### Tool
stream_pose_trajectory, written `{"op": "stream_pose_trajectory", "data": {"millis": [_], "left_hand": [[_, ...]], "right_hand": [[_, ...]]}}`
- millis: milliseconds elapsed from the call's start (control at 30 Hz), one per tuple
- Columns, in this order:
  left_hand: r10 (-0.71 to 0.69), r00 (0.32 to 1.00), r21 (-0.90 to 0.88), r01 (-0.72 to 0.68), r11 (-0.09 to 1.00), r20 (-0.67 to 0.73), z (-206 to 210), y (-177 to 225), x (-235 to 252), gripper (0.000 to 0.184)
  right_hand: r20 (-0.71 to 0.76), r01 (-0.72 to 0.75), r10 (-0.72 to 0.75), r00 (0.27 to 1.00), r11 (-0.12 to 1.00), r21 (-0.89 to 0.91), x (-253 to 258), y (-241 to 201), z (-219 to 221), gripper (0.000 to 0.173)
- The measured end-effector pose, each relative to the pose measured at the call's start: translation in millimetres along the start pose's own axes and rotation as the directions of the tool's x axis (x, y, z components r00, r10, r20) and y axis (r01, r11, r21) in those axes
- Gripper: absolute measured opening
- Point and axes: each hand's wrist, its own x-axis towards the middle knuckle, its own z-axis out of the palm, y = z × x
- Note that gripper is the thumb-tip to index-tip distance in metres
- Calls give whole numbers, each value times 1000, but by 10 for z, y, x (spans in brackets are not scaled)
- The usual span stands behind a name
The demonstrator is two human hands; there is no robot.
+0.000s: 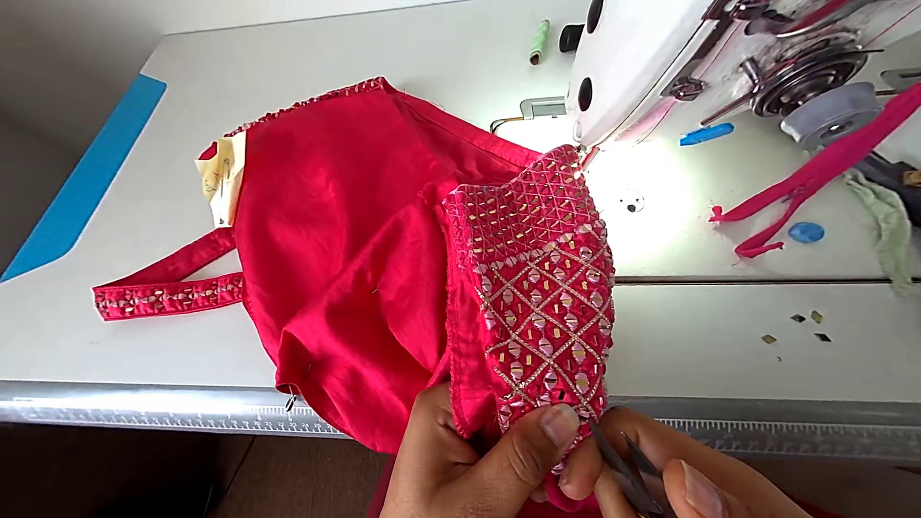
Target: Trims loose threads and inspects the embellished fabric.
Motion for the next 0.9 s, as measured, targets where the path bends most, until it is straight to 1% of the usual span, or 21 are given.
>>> {"op": "stream_pose_trajectory", "data": {"millis": [100, 200, 267, 333, 433, 533, 633, 733, 800, 900], "left_hand": [[13, 1000, 17, -13, 1000, 12, -13, -8, 5, 7], [42, 999, 87, -44, 995, 25, -30, -16, 12, 6], [65, 997, 138, -68, 988, 30, -32, -19, 13, 6], [82, 996, 166, -85, 982, 25, -27, -20, 13, 5], [95, 995, 174, -98, 980, 27, -25, -25, 16, 5], [119, 992, 217, -122, 969, 28, -30, -35, 22, 5], [130, 991, 270, -134, 954, 30, -34, -30, 26, 5], [126, 992, 277, -124, 953, 14, -21, -31, 28, 4], [119, 993, 259, -116, 959, 2, -7, -33, 23, 4], [91, 996, 157, -87, 984, -18, 20, -23, 9, 6]], "right_hand": [[9, 19, -18, 1000, 994, -112, 1, -21, -27, 37], [31, 20, -12, 999, 958, -285, 10, -103, -91, 38], [54, 11, 8, 999, 941, -338, 26, -155, -135, 35], [62, 11, 10, 998, 943, -334, 44, -178, -147, 34], [50, 25, -12, 999, 960, -279, 63, -146, -142, 32], [23, 23, -18, 1000, 971, -240, 76, -108, -128, 31], [-17, 4, -8, 1000, 972, -237, 81, -104, -100, 31], [-57, -6, -7, 998, 976, -216, 83, -80, -62, 30], [-67, 6, -21, 998, 978, -207, 85, -55, -48, 30], [-70, 40, -52, 996, 987, -154, 94, -12, -19, 31]]}}
